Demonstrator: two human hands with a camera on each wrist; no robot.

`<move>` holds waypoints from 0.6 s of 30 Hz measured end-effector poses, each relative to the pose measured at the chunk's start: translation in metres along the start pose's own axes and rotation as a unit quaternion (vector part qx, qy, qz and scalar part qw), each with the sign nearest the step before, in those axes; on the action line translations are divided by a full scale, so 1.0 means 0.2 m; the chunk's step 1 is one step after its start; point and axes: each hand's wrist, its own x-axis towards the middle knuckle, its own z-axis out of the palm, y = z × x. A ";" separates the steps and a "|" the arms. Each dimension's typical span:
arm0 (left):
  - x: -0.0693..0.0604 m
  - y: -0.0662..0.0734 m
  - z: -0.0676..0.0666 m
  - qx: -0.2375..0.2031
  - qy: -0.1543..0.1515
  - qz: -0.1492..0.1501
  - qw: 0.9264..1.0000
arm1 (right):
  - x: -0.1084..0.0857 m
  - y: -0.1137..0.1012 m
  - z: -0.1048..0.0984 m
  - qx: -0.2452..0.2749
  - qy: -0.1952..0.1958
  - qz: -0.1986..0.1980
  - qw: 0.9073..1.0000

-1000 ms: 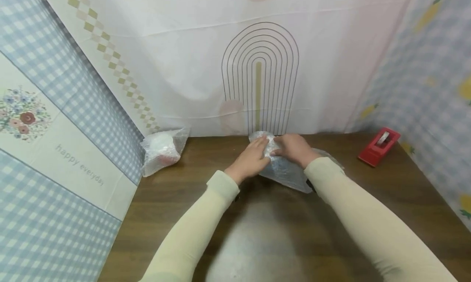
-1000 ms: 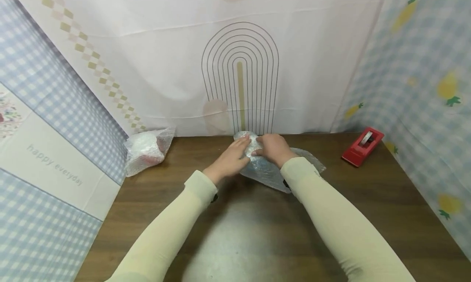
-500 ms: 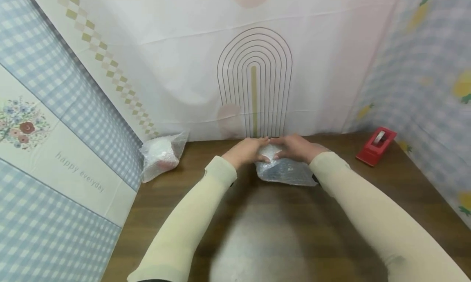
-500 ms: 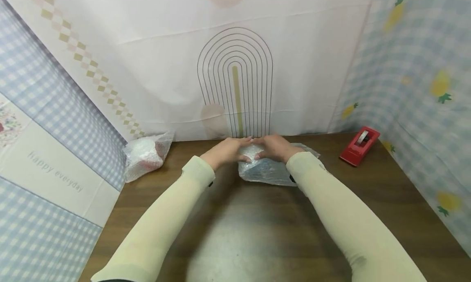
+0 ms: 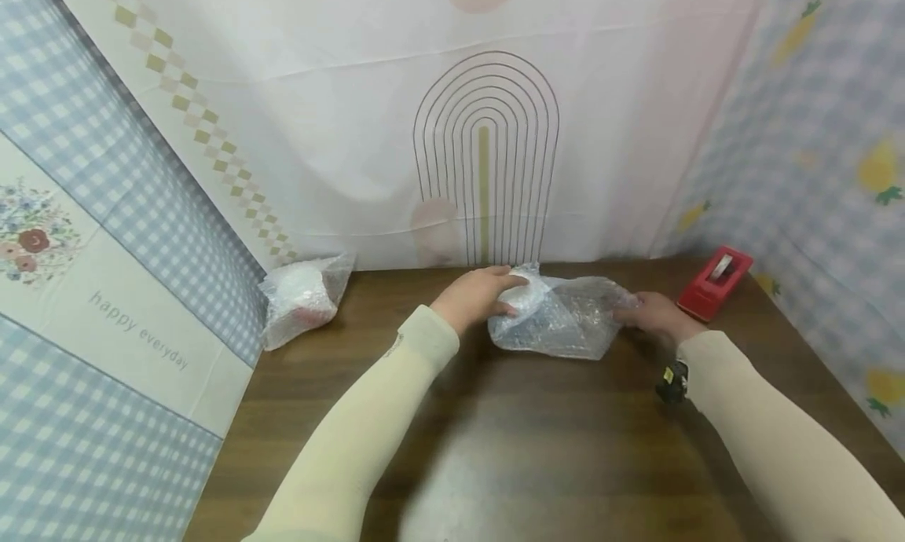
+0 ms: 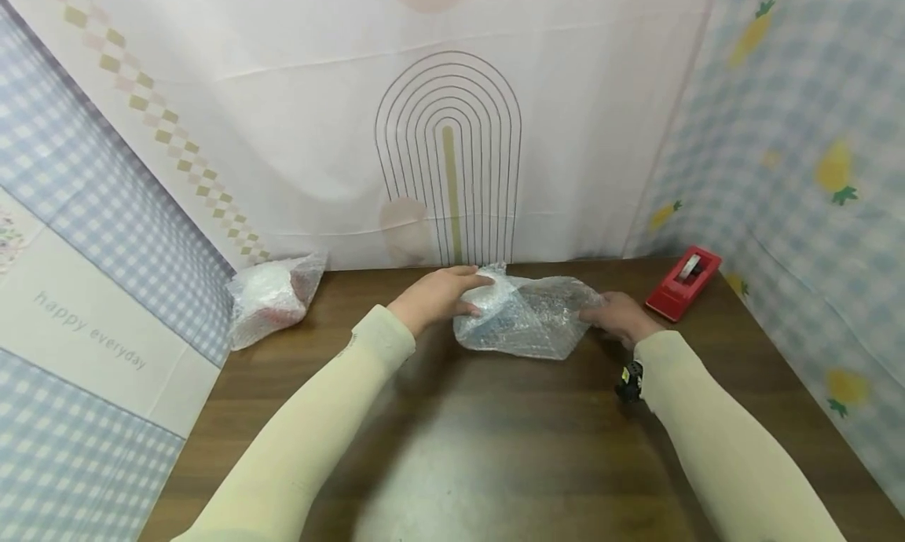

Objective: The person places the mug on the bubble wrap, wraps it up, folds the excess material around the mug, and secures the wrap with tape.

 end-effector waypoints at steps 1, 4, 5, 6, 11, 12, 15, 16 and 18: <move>0.00 0.00 -0.01 0.008 -0.004 -0.004 1.000 | -0.05 -0.05 0.03 0.068 -0.013 0.017 0.997; 0.00 0.02 -0.02 0.035 -0.009 -0.008 0.999 | -0.14 -0.19 0.11 0.185 -0.011 0.022 0.982; 0.00 0.03 -0.02 0.044 -0.009 -0.009 0.999 | -0.16 -0.23 0.14 0.185 0.008 0.014 0.983; 0.00 0.04 -0.02 0.050 -0.008 -0.011 0.999 | -0.16 -0.26 0.16 0.170 0.025 -0.001 0.985; -0.01 0.05 -0.03 0.057 0.007 -0.030 0.998 | -0.14 -0.45 0.27 0.063 0.123 -0.069 0.988; -0.01 0.05 -0.03 0.056 0.009 -0.032 0.998 | -0.14 -0.49 0.28 0.044 0.129 -0.085 0.987; 0.00 0.05 -0.02 0.053 0.012 -0.032 0.998 | -0.14 -0.59 0.32 -0.019 0.139 -0.124 0.982; 0.00 0.05 -0.02 0.053 0.013 -0.032 0.998 | -0.14 -0.61 0.33 -0.041 0.145 -0.136 0.979; 0.00 0.04 -0.01 0.056 0.017 -0.034 0.998 | -0.14 -0.67 0.36 -0.079 0.155 -0.156 0.972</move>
